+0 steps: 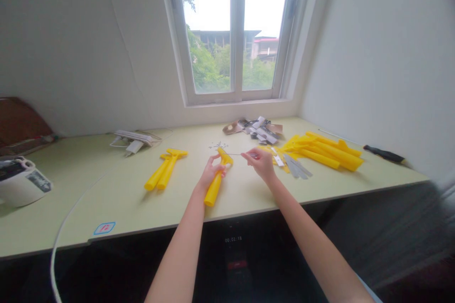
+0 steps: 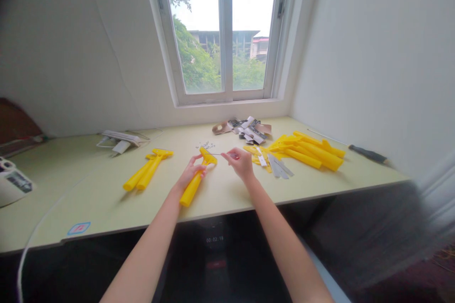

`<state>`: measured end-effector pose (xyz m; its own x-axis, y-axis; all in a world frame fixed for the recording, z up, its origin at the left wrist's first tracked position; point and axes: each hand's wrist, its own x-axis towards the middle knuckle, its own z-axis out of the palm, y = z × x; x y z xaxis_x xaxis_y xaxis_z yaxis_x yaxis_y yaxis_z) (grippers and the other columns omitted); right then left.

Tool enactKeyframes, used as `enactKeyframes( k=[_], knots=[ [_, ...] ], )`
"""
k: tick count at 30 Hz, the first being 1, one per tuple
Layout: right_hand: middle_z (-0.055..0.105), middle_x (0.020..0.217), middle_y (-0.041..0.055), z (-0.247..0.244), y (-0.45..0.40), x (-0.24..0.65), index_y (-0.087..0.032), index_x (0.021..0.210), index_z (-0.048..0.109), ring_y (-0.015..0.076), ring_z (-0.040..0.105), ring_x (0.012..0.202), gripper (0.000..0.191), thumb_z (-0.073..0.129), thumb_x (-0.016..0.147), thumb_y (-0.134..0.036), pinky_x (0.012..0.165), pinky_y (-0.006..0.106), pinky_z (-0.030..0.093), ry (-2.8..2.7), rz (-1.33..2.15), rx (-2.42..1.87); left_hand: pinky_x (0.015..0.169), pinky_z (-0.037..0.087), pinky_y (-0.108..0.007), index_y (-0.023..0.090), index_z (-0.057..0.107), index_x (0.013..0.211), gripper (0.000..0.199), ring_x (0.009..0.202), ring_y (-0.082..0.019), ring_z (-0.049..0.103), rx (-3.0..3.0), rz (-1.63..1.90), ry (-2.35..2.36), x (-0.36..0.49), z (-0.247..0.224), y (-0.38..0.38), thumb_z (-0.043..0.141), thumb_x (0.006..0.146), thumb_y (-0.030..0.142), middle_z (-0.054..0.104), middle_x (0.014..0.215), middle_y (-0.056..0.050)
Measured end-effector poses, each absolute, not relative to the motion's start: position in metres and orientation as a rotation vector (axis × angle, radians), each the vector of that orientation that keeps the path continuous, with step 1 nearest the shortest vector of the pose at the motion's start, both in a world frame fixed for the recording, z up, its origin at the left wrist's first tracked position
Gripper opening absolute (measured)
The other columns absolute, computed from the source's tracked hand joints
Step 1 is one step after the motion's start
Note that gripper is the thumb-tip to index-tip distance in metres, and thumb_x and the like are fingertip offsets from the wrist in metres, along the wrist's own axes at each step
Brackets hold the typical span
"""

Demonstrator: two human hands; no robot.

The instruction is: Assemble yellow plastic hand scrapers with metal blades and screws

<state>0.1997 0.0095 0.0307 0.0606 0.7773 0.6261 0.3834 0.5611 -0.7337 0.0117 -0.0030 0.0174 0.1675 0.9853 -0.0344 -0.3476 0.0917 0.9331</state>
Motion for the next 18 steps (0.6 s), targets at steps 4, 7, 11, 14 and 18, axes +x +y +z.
enactKeyframes(
  k=[4,7,11,14,18],
  knots=[
    [0.055,0.044,0.0002,0.030,0.009,0.201,-0.017,0.062,0.060,0.0119,0.051,0.041,0.035,0.059,0.068,-0.051,0.042,0.023,0.039,-1.567,0.391,-1.015,0.047,0.033,-0.019,0.021,0.038,0.110,0.060,0.046,-0.007,0.048,0.970,1.198,0.862,0.012,0.019,-0.005,0.063,0.057,0.013,0.054,0.063,0.003],
    [0.053,0.042,-0.0009,0.029,0.010,0.202,-0.017,0.058,0.057,0.0106,0.048,0.039,0.035,0.058,0.069,-0.050,0.041,0.022,0.037,-1.592,0.392,-1.019,0.048,0.034,-0.019,0.021,0.038,0.110,0.059,0.046,-0.007,0.047,0.964,1.203,0.856,0.012,0.020,-0.007,0.062,0.057,0.013,0.053,0.062,0.004],
    [0.054,0.044,-0.0014,0.026,0.015,0.200,-0.017,0.060,0.056,0.0100,0.048,0.042,0.034,0.054,0.074,-0.048,0.045,0.021,0.036,-1.735,0.433,-1.041,0.048,0.033,-0.019,0.021,0.038,0.111,0.059,0.045,-0.006,0.046,0.897,1.250,0.872,0.012,0.020,-0.006,0.061,0.057,0.013,0.052,0.061,0.004],
    [0.059,0.054,0.0002,0.022,0.023,0.194,-0.018,0.069,0.060,0.0114,0.052,0.050,0.030,0.049,0.078,-0.044,0.050,0.023,0.037,-1.761,0.407,-1.079,0.048,0.033,-0.018,0.022,0.037,0.111,0.060,0.045,-0.006,0.046,0.857,1.334,0.875,0.013,0.020,-0.005,0.060,0.057,0.012,0.052,0.061,0.004],
    [0.061,0.061,0.0011,0.019,0.033,0.188,-0.018,0.069,0.060,0.0129,0.052,0.056,0.029,0.048,0.077,-0.044,0.054,0.024,0.037,-1.712,0.379,-1.099,0.047,0.033,-0.019,0.021,0.037,0.108,0.055,0.044,-0.006,0.045,0.861,1.408,0.889,0.014,0.020,-0.006,0.058,0.058,0.010,0.052,0.061,0.004]
  ],
)
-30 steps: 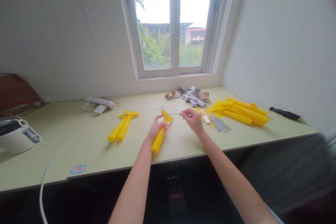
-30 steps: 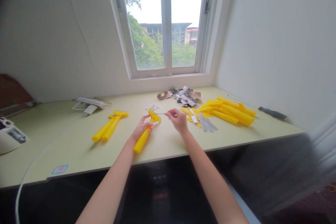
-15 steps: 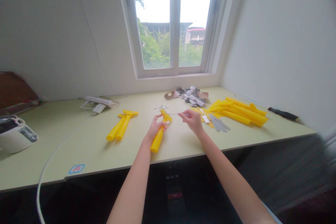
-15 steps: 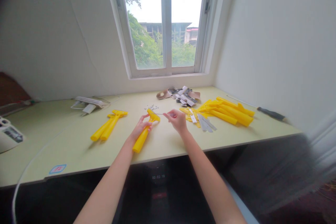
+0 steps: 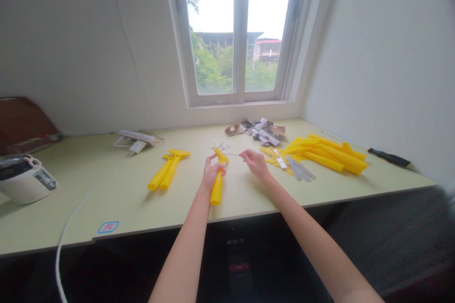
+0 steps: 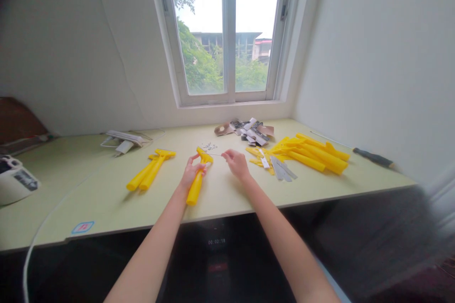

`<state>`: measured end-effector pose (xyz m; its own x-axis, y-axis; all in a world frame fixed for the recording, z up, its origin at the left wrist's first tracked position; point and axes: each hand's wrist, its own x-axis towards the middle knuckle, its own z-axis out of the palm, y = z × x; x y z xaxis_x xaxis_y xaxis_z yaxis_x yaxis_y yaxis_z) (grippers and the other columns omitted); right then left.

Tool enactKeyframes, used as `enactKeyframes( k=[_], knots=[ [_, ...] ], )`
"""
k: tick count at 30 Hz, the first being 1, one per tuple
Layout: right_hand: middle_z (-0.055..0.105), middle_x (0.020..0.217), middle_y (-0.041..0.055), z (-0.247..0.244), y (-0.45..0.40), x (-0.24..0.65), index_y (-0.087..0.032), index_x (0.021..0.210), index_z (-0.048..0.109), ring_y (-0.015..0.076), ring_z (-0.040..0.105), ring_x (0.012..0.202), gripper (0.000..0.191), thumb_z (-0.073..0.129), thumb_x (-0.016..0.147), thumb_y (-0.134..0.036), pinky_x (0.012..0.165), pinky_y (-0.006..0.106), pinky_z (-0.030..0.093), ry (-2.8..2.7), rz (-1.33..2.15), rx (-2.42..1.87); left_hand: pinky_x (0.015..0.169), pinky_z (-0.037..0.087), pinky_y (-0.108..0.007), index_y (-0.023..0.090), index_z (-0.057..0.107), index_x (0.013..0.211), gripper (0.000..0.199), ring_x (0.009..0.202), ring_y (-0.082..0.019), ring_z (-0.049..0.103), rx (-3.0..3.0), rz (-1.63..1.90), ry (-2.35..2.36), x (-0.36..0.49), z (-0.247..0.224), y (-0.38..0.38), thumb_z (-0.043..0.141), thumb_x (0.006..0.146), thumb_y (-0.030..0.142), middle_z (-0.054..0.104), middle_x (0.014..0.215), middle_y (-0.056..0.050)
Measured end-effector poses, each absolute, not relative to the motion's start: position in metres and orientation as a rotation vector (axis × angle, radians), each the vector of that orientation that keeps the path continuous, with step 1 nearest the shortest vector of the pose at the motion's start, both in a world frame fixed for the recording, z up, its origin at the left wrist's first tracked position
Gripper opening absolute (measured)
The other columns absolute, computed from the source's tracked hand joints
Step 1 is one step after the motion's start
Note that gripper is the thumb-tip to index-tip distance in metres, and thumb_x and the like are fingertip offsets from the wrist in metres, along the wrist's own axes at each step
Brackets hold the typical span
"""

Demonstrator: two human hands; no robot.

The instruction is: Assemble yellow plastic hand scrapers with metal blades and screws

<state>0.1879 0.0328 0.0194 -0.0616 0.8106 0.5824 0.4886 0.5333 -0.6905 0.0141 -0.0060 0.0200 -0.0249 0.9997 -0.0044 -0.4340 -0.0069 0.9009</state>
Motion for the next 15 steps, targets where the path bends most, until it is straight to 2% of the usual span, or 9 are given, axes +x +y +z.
enactKeyframes(
  k=[3,7,11,15],
  knots=[
    [0.056,0.054,0.0005,0.019,0.041,0.192,-0.018,0.068,0.055,0.0128,0.050,0.052,0.034,0.043,0.078,-0.049,0.052,0.024,0.037,-1.524,0.445,-1.108,0.046,0.034,-0.018,0.022,0.037,0.106,0.052,0.044,-0.005,0.046,0.751,1.499,0.893,0.010,0.021,-0.006,0.057,0.060,0.009,0.054,0.065,0.002],
    [0.058,0.053,0.0003,0.015,0.056,0.198,-0.019,0.076,0.045,0.0119,0.051,0.047,0.034,0.037,0.078,-0.052,0.049,0.023,0.037,-1.199,0.787,-1.145,0.044,0.035,-0.015,0.024,0.037,0.103,0.048,0.045,-0.004,0.046,0.513,1.672,0.843,0.003,0.021,-0.005,0.054,0.062,0.005,0.054,0.070,0.001],
    [0.063,0.067,0.0038,0.011,0.073,0.186,-0.017,0.072,0.049,0.0118,0.055,0.056,0.018,0.038,0.077,-0.030,0.053,0.022,0.040,-1.391,0.818,-1.358,0.042,0.035,-0.014,0.024,0.037,0.102,0.046,0.046,-0.005,0.046,0.399,1.760,0.800,0.001,0.023,-0.004,0.053,0.063,0.003,0.056,0.074,-0.001],
    [0.065,0.076,0.0025,0.012,0.090,0.153,-0.017,0.067,0.059,0.0130,0.056,0.070,0.019,0.041,0.070,-0.015,0.067,0.023,0.040,-1.584,0.665,-1.410,0.044,0.036,-0.014,0.024,0.038,0.101,0.046,0.046,-0.005,0.047,0.392,1.758,0.793,0.002,0.023,-0.005,0.052,0.064,0.003,0.056,0.072,0.000]
  ],
)
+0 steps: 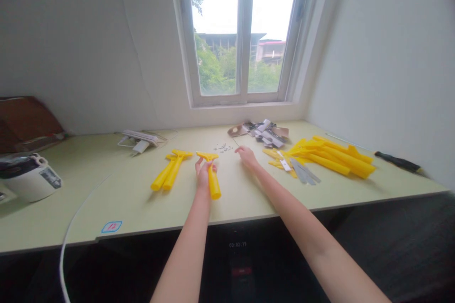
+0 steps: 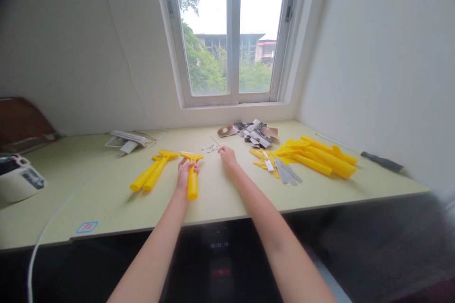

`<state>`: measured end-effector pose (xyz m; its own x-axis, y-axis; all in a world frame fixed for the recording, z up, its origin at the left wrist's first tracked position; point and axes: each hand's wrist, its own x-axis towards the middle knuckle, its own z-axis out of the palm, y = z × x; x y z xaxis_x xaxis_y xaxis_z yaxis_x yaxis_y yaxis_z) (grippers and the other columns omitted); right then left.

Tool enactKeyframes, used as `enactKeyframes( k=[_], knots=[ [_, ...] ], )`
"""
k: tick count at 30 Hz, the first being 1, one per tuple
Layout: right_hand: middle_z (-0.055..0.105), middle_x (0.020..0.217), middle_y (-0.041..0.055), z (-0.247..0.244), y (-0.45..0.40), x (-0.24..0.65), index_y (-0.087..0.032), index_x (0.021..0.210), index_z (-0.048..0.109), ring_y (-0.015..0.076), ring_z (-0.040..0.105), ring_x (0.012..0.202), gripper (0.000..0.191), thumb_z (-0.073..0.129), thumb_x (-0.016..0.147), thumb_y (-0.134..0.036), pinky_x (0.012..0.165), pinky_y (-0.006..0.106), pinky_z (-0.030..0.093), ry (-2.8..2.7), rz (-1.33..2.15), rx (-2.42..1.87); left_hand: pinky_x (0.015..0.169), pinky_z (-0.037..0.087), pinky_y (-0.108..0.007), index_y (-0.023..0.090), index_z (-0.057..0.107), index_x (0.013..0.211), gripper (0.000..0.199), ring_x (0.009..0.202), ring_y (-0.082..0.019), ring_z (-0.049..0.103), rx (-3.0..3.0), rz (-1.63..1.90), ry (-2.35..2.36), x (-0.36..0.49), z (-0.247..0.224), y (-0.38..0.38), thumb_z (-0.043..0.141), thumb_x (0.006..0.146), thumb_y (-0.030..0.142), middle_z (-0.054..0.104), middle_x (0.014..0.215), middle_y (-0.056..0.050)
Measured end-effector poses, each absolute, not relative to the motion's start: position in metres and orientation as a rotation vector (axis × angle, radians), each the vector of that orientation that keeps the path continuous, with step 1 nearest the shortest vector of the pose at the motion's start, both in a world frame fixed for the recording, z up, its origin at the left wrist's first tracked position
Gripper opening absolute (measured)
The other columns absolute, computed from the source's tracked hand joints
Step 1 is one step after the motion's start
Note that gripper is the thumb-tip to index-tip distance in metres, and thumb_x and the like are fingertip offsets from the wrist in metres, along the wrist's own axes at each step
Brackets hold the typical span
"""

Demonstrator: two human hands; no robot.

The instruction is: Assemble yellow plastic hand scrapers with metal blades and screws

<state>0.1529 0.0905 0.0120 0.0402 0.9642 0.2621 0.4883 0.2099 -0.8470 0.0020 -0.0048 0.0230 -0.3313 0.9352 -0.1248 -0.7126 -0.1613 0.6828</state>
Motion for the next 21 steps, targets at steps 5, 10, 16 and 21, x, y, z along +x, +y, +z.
enactKeyframes(
  k=[5,10,16,21],
  knots=[
    [0.067,0.085,0.0048,0.010,0.105,0.115,-0.019,0.081,0.066,0.0167,0.058,0.080,0.023,0.048,0.068,-0.014,0.073,0.025,0.039,-1.721,0.502,-1.478,0.046,0.036,-0.015,0.024,0.037,0.102,0.046,0.046,-0.005,0.046,0.429,1.728,0.796,0.002,0.020,-0.004,0.053,0.064,0.003,0.055,0.069,0.001],
    [0.067,0.092,0.0053,0.008,0.112,0.106,-0.023,0.095,0.066,0.0175,0.059,0.082,0.027,0.051,0.072,-0.023,0.067,0.024,0.040,-1.834,0.352,-1.612,0.045,0.035,-0.016,0.024,0.036,0.101,0.046,0.047,-0.005,0.047,0.441,1.707,0.789,0.002,0.018,-0.002,0.053,0.063,0.003,0.054,0.069,0.000],
    [0.068,0.085,0.0053,0.011,0.115,0.102,-0.023,0.085,0.069,0.0172,0.059,0.075,0.022,0.050,0.073,-0.027,0.059,0.024,0.038,-1.929,0.292,-1.640,0.046,0.036,-0.018,0.025,0.036,0.101,0.047,0.045,-0.005,0.046,0.427,1.665,0.810,0.003,0.021,-0.002,0.054,0.063,0.004,0.052,0.069,0.001],
    [0.067,0.076,0.0076,0.012,0.114,0.097,-0.020,0.073,0.069,0.0162,0.057,0.067,0.020,0.048,0.072,-0.020,0.056,0.024,0.034,-1.990,0.193,-1.649,0.045,0.035,-0.018,0.024,0.035,0.100,0.046,0.044,-0.006,0.046,0.451,1.669,0.818,0.003,0.021,-0.002,0.053,0.063,0.003,0.052,0.067,0.002]
  ],
)
